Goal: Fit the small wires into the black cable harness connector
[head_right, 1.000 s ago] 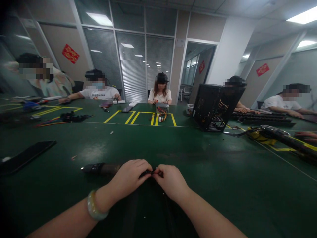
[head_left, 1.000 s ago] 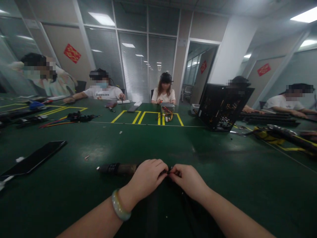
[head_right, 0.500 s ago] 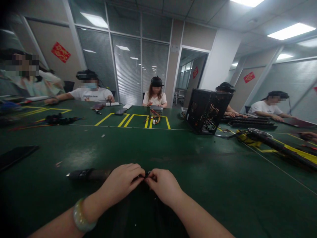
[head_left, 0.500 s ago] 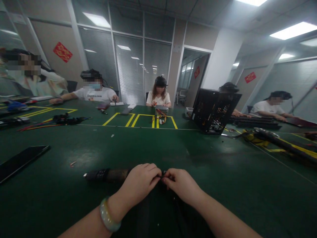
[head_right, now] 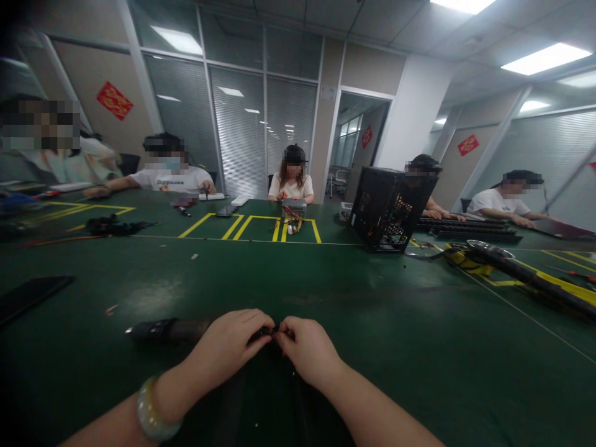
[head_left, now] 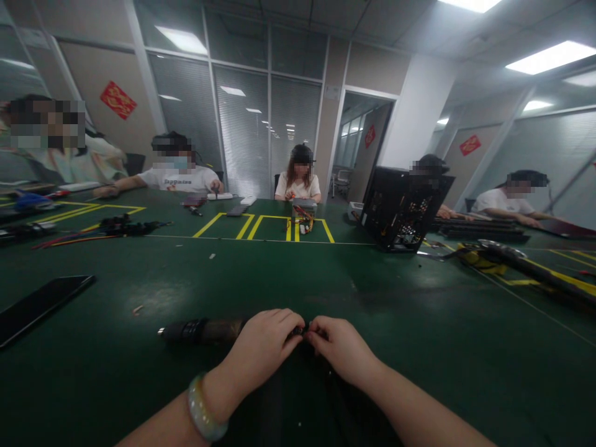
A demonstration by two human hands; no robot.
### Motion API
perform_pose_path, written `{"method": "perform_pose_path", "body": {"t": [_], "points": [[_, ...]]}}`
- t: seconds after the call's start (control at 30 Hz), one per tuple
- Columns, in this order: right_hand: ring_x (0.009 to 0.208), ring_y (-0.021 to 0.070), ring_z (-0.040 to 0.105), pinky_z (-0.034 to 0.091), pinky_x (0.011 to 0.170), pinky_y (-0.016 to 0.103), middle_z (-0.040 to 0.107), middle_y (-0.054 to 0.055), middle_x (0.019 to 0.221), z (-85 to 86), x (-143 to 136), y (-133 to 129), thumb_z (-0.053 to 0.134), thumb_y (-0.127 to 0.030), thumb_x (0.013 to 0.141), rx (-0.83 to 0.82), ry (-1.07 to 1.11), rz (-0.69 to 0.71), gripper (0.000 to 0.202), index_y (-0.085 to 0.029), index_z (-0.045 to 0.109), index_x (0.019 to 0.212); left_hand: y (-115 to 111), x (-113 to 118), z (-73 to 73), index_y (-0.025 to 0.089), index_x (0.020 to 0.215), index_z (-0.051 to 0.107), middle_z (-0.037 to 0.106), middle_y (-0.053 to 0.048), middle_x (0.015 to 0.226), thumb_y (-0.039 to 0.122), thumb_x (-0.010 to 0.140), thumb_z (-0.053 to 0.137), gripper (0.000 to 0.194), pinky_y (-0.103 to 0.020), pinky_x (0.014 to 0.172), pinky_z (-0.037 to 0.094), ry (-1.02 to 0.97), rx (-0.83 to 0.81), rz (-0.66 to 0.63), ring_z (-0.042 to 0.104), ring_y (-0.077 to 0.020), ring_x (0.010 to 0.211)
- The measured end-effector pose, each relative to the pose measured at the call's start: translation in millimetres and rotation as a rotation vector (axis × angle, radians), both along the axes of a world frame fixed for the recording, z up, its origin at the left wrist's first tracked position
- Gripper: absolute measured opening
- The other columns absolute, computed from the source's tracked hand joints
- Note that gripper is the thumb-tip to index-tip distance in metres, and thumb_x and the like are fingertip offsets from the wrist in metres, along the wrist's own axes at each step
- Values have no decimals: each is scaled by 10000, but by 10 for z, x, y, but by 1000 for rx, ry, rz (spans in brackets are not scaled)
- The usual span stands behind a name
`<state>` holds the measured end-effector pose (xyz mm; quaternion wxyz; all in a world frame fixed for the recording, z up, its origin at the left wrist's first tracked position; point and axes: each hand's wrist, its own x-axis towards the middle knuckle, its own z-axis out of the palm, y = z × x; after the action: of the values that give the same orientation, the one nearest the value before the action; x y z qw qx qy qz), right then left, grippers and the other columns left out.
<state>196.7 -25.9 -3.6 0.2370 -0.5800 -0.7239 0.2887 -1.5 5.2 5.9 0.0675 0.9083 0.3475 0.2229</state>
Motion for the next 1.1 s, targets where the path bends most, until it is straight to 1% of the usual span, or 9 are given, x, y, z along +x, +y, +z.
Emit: {"method": "perform_pose_path", "body": {"t": [0.2, 0.3, 0.4, 0.63, 0.83, 0.97, 1.1], "points": [[643, 122, 581, 355, 559, 197, 654, -24, 724, 45, -6, -3, 544, -297, 925, 29, -23, -11, 168, -201, 668, 865, -26, -22, 23, 226, 1005, 581, 619, 0, 970, 186, 861, 608, 152, -317, 792, 451, 5, -10, 10, 593, -183, 888], [652, 122, 583, 357, 565, 199, 652, -27, 731, 51, -6, 1, 548, -288, 918, 47, -24, -3, 153, -207, 673, 880, -29, -24, 11, 214, 978, 584, 618, -14, 984, 186, 856, 604, 127, -337, 814, 459, 5, -5, 18, 595, -194, 897], [642, 118, 578, 361, 573, 200, 641, -37, 713, 47, 4, 2, 554, -268, 910, 67, -17, 11, 137, -207, 663, 852, -29, -15, 1, 207, 944, 589, 623, -24, 992, 175, 858, 590, 92, -360, 851, 459, -4, 12, 11, 595, -204, 918], [631, 119, 565, 369, 583, 204, 641, -34, 712, 45, 12, 1, 563, -261, 902, 90, -30, 13, 132, -197, 648, 823, -26, -12, -7, 206, 976, 603, 641, -27, 986, 170, 873, 584, 110, -367, 861, 472, -32, 14, -4, 604, -199, 906], [623, 120, 566, 356, 553, 200, 638, -30, 702, 43, 2, 9, 565, -275, 899, 63, -39, 2, 147, -193, 652, 814, -29, -11, 0, 218, 1002, 620, 652, -23, 994, 156, 872, 579, 149, -370, 865, 477, -44, 23, -11, 607, -202, 928], [602, 116, 564, 362, 551, 201, 636, -32, 686, 49, 9, 17, 560, -296, 907, 22, -8, -8, 168, -192, 658, 818, -33, -8, 3, 226, 1011, 631, 656, -25, 1019, 145, 876, 562, 173, -368, 879, 474, -47, 31, -24, 609, -201, 953], [587, 109, 560, 356, 535, 196, 630, -36, 679, 50, 15, 18, 558, -308, 910, -10, 17, 0, 180, -190, 662, 823, -39, -10, -2, 230, 1021, 627, 657, -18, 1023, 139, 858, 587, 191, -359, 887, 465, -51, 15, -15, 607, -195, 956]]}}
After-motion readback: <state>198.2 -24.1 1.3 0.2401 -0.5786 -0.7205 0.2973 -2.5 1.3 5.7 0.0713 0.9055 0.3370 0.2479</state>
